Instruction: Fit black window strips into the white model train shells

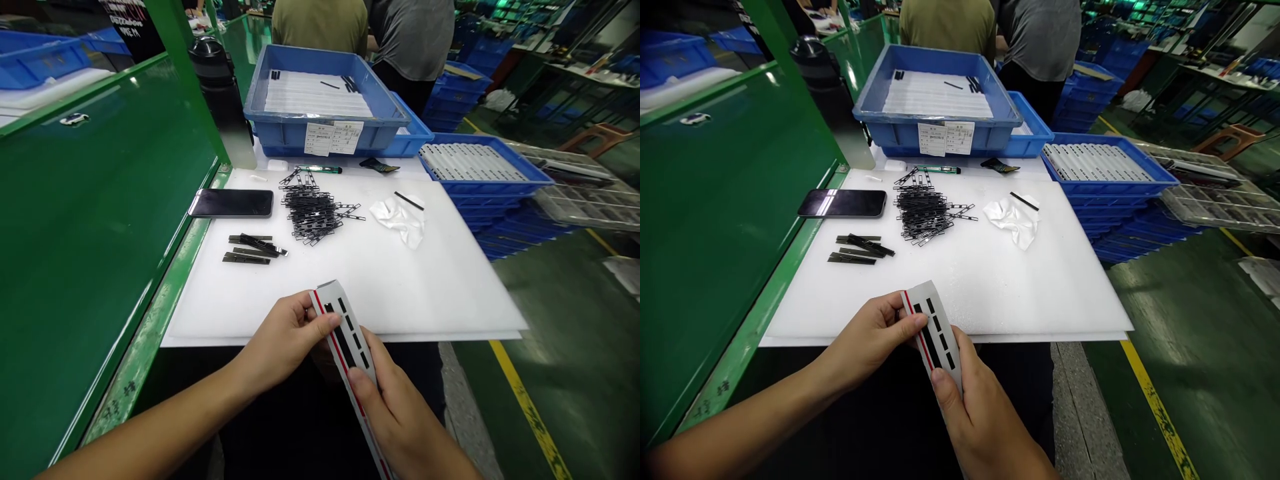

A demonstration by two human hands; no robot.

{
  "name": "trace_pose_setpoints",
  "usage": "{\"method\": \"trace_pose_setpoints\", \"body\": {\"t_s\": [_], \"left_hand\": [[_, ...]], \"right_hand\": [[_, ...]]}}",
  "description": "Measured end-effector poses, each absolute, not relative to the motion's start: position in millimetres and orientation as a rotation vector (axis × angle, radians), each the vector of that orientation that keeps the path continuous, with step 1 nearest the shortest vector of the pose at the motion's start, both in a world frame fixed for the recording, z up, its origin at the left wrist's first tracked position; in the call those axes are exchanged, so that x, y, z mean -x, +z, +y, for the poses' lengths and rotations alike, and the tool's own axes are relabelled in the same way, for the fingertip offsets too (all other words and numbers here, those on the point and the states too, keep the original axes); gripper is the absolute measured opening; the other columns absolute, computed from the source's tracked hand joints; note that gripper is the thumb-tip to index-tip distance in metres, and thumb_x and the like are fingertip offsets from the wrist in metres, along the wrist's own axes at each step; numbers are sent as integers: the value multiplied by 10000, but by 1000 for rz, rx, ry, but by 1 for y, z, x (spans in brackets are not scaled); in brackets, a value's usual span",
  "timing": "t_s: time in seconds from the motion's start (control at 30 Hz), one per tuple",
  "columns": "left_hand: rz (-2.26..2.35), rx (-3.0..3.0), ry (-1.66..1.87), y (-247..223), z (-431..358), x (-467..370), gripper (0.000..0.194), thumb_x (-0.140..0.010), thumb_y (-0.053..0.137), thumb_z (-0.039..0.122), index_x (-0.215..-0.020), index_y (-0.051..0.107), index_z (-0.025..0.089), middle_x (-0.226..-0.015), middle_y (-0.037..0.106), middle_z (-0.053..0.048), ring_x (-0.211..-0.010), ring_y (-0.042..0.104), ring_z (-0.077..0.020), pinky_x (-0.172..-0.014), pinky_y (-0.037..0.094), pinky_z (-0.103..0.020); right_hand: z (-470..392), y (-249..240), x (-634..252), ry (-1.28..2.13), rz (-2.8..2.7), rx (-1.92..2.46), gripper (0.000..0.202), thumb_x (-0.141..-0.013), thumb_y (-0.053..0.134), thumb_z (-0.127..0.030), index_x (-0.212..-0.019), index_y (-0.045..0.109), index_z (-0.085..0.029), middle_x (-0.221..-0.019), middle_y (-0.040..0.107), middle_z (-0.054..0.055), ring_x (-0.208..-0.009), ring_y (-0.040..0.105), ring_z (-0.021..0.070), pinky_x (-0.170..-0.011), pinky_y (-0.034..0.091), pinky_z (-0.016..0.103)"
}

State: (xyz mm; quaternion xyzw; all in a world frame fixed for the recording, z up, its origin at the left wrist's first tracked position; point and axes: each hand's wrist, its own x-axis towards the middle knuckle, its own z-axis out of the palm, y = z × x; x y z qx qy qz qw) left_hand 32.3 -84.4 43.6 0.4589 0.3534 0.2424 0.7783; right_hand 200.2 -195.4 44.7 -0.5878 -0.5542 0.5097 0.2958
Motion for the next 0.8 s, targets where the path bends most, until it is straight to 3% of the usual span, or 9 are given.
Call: {"method": "trace_pose_setpoints", "body": {"t_s": [0.5,0.8], "left_hand": [[728,-978,592,48,-98,-39,230,-877,720,272,-1032,594,158,-934,742,-36,-841,701,-167,-792,571,-277],[670,-994,587,48,-105,-39,174,-878,713,239,-983,598,163,-943,728,-33,-849,664,-146,-785,539,-247]], "right_hand": [[-186,54,-195,1311,-1434,1440,482,-1069,315,-435,-1536,263,-331,-1581,383,26,-1455,360,197,-1201,328,351],[-181,58,-189,1286,-1406,1415,462,-1065,338,-435,-1516,292,-348,-1535,445,11,-1412,421,180,-1177,359,312]]}}
